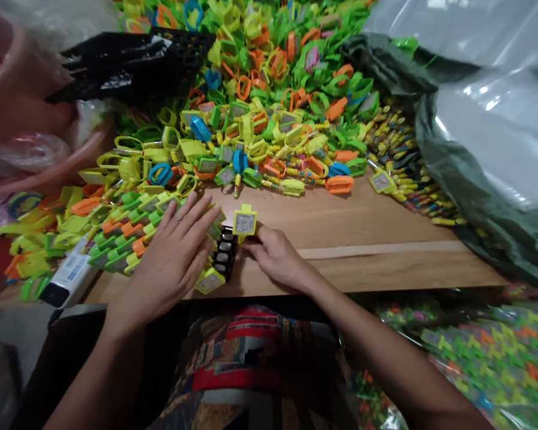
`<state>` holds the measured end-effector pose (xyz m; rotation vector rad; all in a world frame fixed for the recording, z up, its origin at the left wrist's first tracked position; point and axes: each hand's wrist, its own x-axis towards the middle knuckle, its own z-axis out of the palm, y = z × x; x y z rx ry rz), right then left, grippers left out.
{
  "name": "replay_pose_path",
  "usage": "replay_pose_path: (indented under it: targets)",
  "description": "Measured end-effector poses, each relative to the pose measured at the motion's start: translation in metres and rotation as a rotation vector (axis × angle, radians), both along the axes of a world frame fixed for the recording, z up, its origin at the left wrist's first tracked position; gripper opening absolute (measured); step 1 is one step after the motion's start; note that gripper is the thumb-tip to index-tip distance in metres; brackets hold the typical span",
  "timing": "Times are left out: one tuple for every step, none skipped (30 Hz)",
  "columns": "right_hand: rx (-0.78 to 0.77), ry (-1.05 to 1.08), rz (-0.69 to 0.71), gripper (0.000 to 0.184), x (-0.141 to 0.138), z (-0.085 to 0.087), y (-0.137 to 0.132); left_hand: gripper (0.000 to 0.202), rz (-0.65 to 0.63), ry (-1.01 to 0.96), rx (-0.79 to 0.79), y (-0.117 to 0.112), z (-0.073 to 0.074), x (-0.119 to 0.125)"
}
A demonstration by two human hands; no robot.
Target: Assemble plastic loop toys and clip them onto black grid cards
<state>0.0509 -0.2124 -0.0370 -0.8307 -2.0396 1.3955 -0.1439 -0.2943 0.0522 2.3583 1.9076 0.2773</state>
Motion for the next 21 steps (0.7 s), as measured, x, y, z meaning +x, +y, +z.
replay_pose_path:
  targets:
    - [-0.014,0.019,0.027,0.015,-0.004,-0.003,-0.007,0.053,-0.002,0.004,-0.005,0.000,0.000,0.000]
    - [-0.013,0.024,0.050,0.014,-0.008,-0.006,-0.012,0.054,-0.003,0.008,-0.010,0.001,0.000,0.001]
    - [0.000,0.023,0.069,0.015,-0.011,-0.010,-0.016,0.054,-0.005,0.010,-0.011,0.001,0.000,0.001]
    - [0.027,0.020,0.084,0.017,-0.013,-0.014,-0.019,0.055,-0.006,0.013,-0.011,0.001,-0.001,0.001]
    - [0.072,0.019,0.094,0.019,-0.014,-0.018,-0.021,0.055,-0.007,0.015,-0.009,0.001,-0.001,0.001]
    - [0.130,0.016,0.099,0.021,-0.014,-0.021,-0.022,0.055,-0.009,0.018,-0.005,0.001,-0.002,0.000]
    - [0.190,0.013,0.102,0.022,-0.013,-0.025,-0.023,0.055,-0.011,0.020,0.000,0.001,-0.003,0.000]
    - [0.247,0.012,0.108,0.023,-0.012,-0.028,-0.024,0.054,-0.013,0.020,0.003,0.001,-0.003,0.000]
    - [0.296,0.017,0.116,0.024,-0.011,-0.031,-0.024,0.054,-0.012,0.018,0.004,0.001,-0.003,-0.001]
    - [0.334,0.024,0.127,0.025,-0.011,-0.033,-0.025,0.053,-0.008,0.013,0.003,0.001,-0.002,-0.001]
    - [0.359,0.031,0.139,0.026,-0.011,-0.036,-0.025,0.053,-0.006,0.004,-0.003,0.001,-0.001,-0.002]
    - [0.374,0.035,0.151,0.028,-0.012,-0.037,-0.027,0.053,-0.007,-0.005,-0.014,0.001,0.000,-0.002]
    - [0.385,0.031,0.163,0.031,-0.014,-0.038,-0.028,0.054,-0.011,-0.013,-0.028,0.001,0.002,-0.001]
    - [0.392,0.019,0.180,0.033,-0.015,-0.038,-0.029,0.057,-0.016,-0.017,-0.041,0.002,0.003,0.000]
    - [0.393,0.003,0.204,0.035,-0.017,-0.038,-0.030,0.060,-0.019,-0.014,-0.046,0.003,0.004,0.002]
    - [0.388,-0.016,0.234,0.039,-0.018,-0.036,-0.030,0.062,-0.014,-0.002,-0.041,0.004,0.004,0.005]
    - [0.380,-0.033,0.264,0.041,-0.018,-0.033,-0.028,0.063,0.001,0.018,-0.027,0.005,0.004,0.008]
    - [0.369,-0.049,0.297,0.042,-0.017,-0.029,-0.025,0.061,0.023,0.042,-0.005,0.006,0.003,0.011]
    - [0.354,-0.065,0.323,0.041,-0.015,-0.023,-0.020,0.059,0.043,0.066,0.018,0.007,0.001,0.013]
    - [0.340,-0.081,0.327,0.037,-0.013,-0.016,-0.013,0.056,0.056,0.088,0.041,0.007,-0.001,0.015]
    - [0.330,-0.099,0.293,0.032,-0.009,-0.009,-0.005,0.055,0.060,0.106,0.059,0.008,-0.003,0.016]
